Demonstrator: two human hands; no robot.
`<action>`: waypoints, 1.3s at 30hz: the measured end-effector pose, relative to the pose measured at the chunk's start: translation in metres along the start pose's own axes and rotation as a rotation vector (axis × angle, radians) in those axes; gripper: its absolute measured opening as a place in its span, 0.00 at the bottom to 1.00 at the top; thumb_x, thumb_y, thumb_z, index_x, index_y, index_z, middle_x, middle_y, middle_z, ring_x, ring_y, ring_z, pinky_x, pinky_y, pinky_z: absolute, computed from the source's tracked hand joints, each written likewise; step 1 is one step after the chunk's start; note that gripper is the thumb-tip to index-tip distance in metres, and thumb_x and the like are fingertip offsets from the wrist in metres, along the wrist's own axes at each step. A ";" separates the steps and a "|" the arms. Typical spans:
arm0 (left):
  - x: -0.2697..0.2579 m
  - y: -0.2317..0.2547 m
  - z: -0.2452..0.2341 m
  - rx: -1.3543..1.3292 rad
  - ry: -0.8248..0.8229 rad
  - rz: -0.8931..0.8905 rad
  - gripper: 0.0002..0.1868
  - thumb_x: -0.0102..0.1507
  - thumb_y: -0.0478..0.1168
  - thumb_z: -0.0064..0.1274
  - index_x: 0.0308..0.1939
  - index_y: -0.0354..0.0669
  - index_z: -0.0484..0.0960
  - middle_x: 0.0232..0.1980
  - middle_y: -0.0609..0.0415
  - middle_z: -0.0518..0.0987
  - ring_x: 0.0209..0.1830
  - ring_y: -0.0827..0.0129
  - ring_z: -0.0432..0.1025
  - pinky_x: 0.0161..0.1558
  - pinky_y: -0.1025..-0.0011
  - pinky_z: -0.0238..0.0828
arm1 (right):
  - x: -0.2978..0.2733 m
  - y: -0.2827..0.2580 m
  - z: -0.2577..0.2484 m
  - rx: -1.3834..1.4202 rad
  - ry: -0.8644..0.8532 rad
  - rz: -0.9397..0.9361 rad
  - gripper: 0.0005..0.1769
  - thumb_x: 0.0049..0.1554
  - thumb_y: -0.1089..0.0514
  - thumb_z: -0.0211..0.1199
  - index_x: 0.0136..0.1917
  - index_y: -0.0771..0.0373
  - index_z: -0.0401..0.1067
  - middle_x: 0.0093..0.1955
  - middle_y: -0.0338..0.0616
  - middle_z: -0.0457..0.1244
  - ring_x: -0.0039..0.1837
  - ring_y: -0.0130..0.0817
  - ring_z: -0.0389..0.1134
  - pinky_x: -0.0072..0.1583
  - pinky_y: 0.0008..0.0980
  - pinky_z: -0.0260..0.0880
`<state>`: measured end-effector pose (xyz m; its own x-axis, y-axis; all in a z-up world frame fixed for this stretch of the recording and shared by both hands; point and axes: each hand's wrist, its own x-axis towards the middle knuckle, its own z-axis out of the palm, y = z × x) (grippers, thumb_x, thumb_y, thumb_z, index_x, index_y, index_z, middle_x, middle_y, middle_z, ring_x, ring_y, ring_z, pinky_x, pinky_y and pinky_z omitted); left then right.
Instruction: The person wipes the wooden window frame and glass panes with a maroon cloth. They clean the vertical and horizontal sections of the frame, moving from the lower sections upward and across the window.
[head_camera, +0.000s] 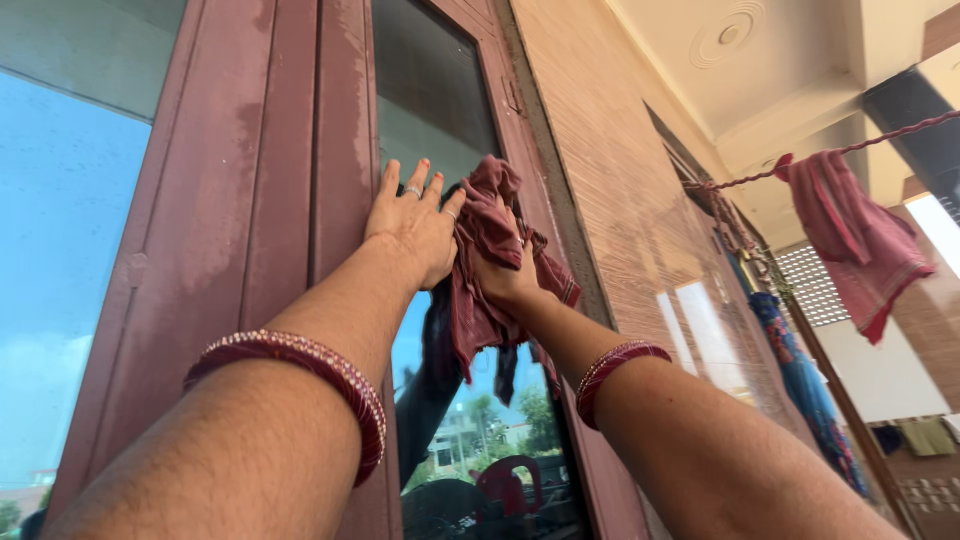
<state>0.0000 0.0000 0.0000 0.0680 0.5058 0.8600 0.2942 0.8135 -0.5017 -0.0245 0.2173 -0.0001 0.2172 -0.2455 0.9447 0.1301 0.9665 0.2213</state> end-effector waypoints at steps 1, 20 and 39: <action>-0.005 0.007 0.002 -0.014 -0.042 0.018 0.37 0.69 0.53 0.34 0.81 0.53 0.45 0.84 0.48 0.44 0.84 0.53 0.32 0.76 0.45 0.20 | -0.012 -0.002 -0.004 0.026 -0.052 0.088 0.35 0.65 0.36 0.43 0.82 0.43 0.53 0.86 0.41 0.46 0.87 0.44 0.42 0.82 0.56 0.40; -0.108 0.065 0.008 -0.068 -0.102 0.175 0.37 0.68 0.50 0.36 0.80 0.51 0.47 0.84 0.50 0.44 0.84 0.57 0.34 0.76 0.46 0.20 | -0.151 -0.066 -0.044 -0.097 -0.309 0.545 0.41 0.63 0.39 0.42 0.84 0.46 0.36 0.87 0.49 0.26 0.86 0.50 0.24 0.77 0.64 0.25; -0.211 0.080 -0.012 -0.158 0.006 0.192 0.32 0.66 0.52 0.38 0.72 0.41 0.65 0.79 0.45 0.55 0.82 0.54 0.40 0.75 0.46 0.28 | -0.244 -0.158 -0.075 0.110 -0.189 0.474 0.44 0.61 0.39 0.52 0.84 0.50 0.42 0.87 0.56 0.27 0.86 0.61 0.23 0.72 0.77 0.26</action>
<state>0.0204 -0.0456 -0.2206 0.1426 0.6444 0.7513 0.4204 0.6477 -0.6354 -0.0250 0.1189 -0.2834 0.0475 0.2293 0.9722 -0.0451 0.9728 -0.2273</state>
